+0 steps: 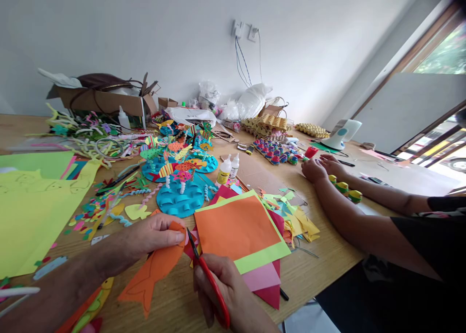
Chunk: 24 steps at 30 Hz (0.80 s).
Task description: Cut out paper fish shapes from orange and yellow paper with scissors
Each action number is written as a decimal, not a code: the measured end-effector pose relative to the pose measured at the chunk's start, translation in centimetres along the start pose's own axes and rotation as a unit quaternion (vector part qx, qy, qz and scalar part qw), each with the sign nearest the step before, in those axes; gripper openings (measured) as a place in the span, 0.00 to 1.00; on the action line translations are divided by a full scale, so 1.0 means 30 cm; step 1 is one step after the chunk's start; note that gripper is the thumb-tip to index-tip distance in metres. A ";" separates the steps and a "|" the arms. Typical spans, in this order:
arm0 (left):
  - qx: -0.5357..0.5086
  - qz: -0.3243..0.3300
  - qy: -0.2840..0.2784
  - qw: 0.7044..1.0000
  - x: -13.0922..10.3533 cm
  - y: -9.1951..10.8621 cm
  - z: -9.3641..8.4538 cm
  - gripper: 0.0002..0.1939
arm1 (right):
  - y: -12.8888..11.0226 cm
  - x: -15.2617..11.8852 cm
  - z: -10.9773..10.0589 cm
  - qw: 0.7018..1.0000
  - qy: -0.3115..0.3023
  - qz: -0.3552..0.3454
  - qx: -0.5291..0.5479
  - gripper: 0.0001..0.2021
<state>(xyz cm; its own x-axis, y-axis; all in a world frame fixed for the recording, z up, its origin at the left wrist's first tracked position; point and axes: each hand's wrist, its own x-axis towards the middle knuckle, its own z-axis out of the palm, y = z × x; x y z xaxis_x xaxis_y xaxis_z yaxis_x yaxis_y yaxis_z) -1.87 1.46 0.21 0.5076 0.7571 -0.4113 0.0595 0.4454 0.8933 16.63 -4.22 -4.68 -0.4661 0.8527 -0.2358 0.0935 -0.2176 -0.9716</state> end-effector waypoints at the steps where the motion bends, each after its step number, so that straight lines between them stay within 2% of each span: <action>1: 0.034 0.010 -0.001 0.999 -0.001 0.010 -0.003 0.12 | -0.004 -0.003 -0.004 1.000 -0.012 0.006 0.017 0.24; 5: 0.182 0.057 0.002 0.982 -0.007 0.042 -0.014 0.13 | -0.043 -0.012 -0.033 0.999 -0.022 -0.028 0.034 0.26; 11: 0.320 0.099 -0.039 0.941 -0.015 0.039 -0.017 0.10 | -0.147 0.017 -0.062 0.992 0.050 -0.111 0.020 0.20; 13: 0.377 0.110 -0.045 0.919 -0.019 0.040 -0.010 0.11 | -0.178 0.039 -0.058 0.993 0.035 -0.109 -0.014 0.17; 16: 0.435 0.093 -0.062 0.894 -0.024 0.047 -0.004 0.12 | -0.209 0.071 -0.047 0.993 0.002 -0.107 -0.058 0.12; 20: 0.392 0.075 -0.073 0.914 -0.029 0.055 -0.021 0.11 | -0.227 0.093 -0.047 0.994 -0.008 -0.100 -0.050 0.08; 24: 0.367 0.052 -0.089 0.925 -0.020 0.050 -0.047 0.11 | -0.235 0.098 -0.063 0.994 0.016 -0.102 -0.026 0.10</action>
<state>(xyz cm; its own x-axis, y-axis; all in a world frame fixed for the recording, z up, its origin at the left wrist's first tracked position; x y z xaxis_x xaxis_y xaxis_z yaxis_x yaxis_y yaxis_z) -3.29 2.34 1.54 0.6728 0.6578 -0.3387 0.5362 -0.1181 0.8358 16.26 0.70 1.42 -0.4512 0.8918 -0.0333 0.0465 -0.0138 -0.9988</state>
